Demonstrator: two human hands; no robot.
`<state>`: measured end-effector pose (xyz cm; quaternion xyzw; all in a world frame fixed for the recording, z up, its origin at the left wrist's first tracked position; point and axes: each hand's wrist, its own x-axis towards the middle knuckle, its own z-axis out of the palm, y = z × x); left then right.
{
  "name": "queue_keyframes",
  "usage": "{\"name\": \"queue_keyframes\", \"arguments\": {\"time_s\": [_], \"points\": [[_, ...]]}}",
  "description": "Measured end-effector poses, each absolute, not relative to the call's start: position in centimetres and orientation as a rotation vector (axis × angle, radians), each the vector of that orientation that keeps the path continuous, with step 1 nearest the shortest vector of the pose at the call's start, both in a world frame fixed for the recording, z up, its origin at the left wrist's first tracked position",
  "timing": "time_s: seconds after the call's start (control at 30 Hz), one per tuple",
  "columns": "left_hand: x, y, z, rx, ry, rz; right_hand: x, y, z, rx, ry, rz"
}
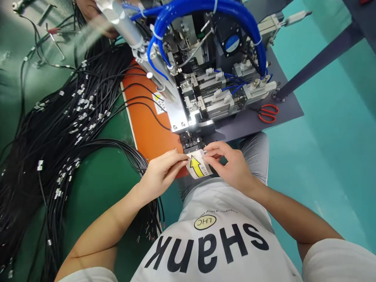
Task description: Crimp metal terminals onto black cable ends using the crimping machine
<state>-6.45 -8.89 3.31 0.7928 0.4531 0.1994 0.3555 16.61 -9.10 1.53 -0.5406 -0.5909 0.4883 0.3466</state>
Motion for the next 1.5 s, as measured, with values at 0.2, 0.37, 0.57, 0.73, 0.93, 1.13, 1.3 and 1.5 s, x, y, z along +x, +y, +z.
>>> {"name": "queue_keyframes", "arguments": {"time_s": [0.2,0.37,0.57,0.73,0.93,1.13,1.3,1.5], "points": [[-7.1,-9.9,2.8,1.899,1.217,0.614,15.7,-7.9,1.1,-1.285,-1.492,1.469],[-6.7,-9.8,3.0,1.882,1.196,0.654,15.1,-7.1,1.3,-1.201,-1.447,1.662],[-6.6,-9.8,2.9,1.855,1.213,0.670,14.9,-6.7,1.0,-1.205,-1.368,1.668],[-6.3,-10.1,2.7,1.790,1.259,0.726,13.8,-7.3,0.4,-1.216,-1.320,1.669],[-5.1,-9.7,3.2,1.579,1.195,0.797,13.5,-7.8,1.2,-1.248,-1.408,1.594],[-3.8,-9.4,3.1,1.194,1.175,0.982,13.8,-7.9,1.3,-1.248,-1.402,1.654],[-3.6,-9.5,2.5,0.981,1.159,0.959,13.9,-7.7,1.2,-1.236,-1.419,1.668],[-4.3,-9.3,3.0,1.055,1.151,0.810,13.9,-7.6,1.2,-1.280,-1.426,1.599]]}}
